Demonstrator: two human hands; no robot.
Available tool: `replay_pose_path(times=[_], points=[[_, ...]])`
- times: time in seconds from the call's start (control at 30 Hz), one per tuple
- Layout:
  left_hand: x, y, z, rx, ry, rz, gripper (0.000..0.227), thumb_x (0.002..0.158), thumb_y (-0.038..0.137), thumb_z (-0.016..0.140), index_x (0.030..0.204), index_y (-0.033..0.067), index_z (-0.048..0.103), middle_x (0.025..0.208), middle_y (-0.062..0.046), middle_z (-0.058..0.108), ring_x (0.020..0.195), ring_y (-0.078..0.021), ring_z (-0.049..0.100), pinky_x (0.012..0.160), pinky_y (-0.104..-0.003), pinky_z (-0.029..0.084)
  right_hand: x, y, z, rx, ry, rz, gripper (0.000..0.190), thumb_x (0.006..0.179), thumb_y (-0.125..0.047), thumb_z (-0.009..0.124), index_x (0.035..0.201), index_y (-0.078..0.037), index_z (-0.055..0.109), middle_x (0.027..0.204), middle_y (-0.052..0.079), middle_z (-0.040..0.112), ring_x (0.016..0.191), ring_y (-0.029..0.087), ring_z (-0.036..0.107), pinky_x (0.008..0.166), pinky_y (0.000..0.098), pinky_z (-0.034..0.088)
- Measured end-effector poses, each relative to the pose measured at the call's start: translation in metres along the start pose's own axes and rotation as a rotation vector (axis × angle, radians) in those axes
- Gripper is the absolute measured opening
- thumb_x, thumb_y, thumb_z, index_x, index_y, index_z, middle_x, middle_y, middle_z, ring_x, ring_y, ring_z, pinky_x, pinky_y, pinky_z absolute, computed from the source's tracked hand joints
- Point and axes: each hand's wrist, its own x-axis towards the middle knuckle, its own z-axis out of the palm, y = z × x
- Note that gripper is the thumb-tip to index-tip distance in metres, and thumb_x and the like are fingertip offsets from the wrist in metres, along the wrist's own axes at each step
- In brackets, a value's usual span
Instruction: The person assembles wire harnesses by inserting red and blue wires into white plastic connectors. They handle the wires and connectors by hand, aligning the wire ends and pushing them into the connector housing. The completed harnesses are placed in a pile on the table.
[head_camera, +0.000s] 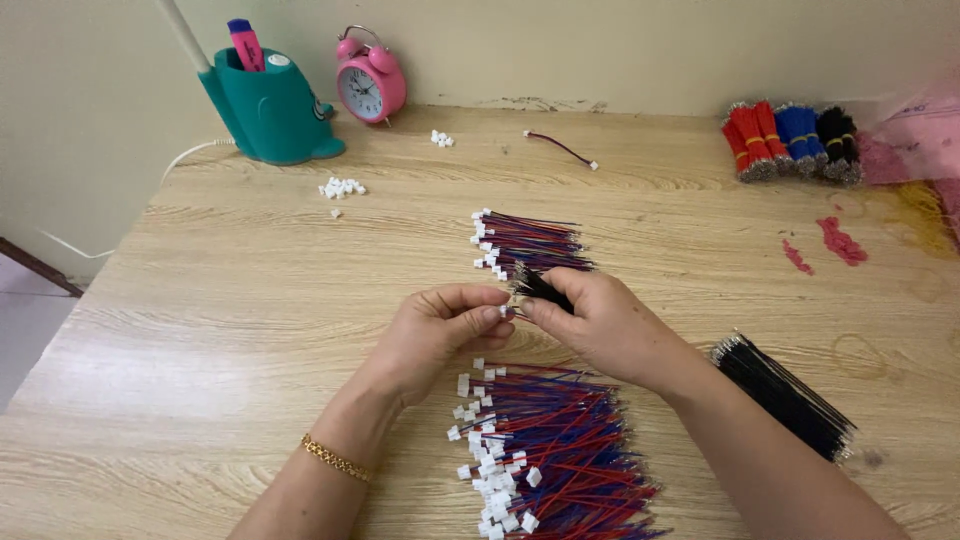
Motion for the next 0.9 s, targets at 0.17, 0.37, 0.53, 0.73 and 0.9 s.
replay_pose_path(times=[0.17,0.37,0.53,0.73,0.9], points=[[0.005,-0.007,-0.004,-0.045,-0.013,-0.003,0.02,0.086,0.0,0.068,0.105,-0.0047,0.069,0.087,-0.016,0.071,0.08,-0.0281,0.074,0.075,-0.04,0.064,0.0,-0.003,0.001,0.004,0.017,0.019,0.016,0.088,-0.017,0.066,0.094,-0.004,0.072,0.061,0.004,0.061,0.059,0.014,0.049,0.054,0.0261,0.039],[0.007,-0.01,-0.007,-0.112,-0.022,-0.015,0.02,0.086,0.001,0.068,0.105,-0.0039,0.069,0.086,-0.015,0.07,0.08,-0.0279,0.074,0.076,-0.039,0.064,0.001,-0.005,0.004,0.03,0.051,0.044,0.017,0.085,-0.015,0.069,0.095,-0.003,0.072,0.064,0.003,0.061,0.061,0.014,0.049,0.056,0.0252,0.038],[0.004,-0.006,-0.005,-0.129,-0.022,-0.03,0.02,0.086,0.001,0.068,0.106,-0.0041,0.068,0.086,-0.015,0.07,0.081,-0.0277,0.073,0.077,-0.039,0.064,-0.002,-0.008,0.004,0.048,0.061,0.052,0.017,0.084,-0.015,0.07,0.094,-0.002,0.073,0.063,0.004,0.062,0.061,0.014,0.05,0.055,0.0255,0.039],[0.004,-0.008,-0.005,-0.131,-0.017,-0.038,0.021,0.086,-0.002,0.067,0.106,-0.0052,0.068,0.086,-0.014,0.068,0.081,-0.0278,0.073,0.077,-0.039,0.064,0.001,-0.005,0.004,0.08,0.051,0.03,0.017,0.085,-0.012,0.067,0.097,-0.001,0.072,0.066,0.005,0.063,0.063,0.014,0.051,0.057,0.0247,0.041],[0.008,-0.012,-0.008,-0.123,-0.016,-0.041,0.021,0.086,-0.002,0.067,0.107,-0.0047,0.068,0.088,-0.014,0.069,0.083,-0.0279,0.073,0.078,-0.039,0.064,0.002,0.001,0.005,0.019,0.054,0.024,0.016,0.086,-0.014,0.067,0.096,-0.003,0.073,0.064,0.006,0.066,0.061,0.012,0.052,0.056,0.0247,0.043]])
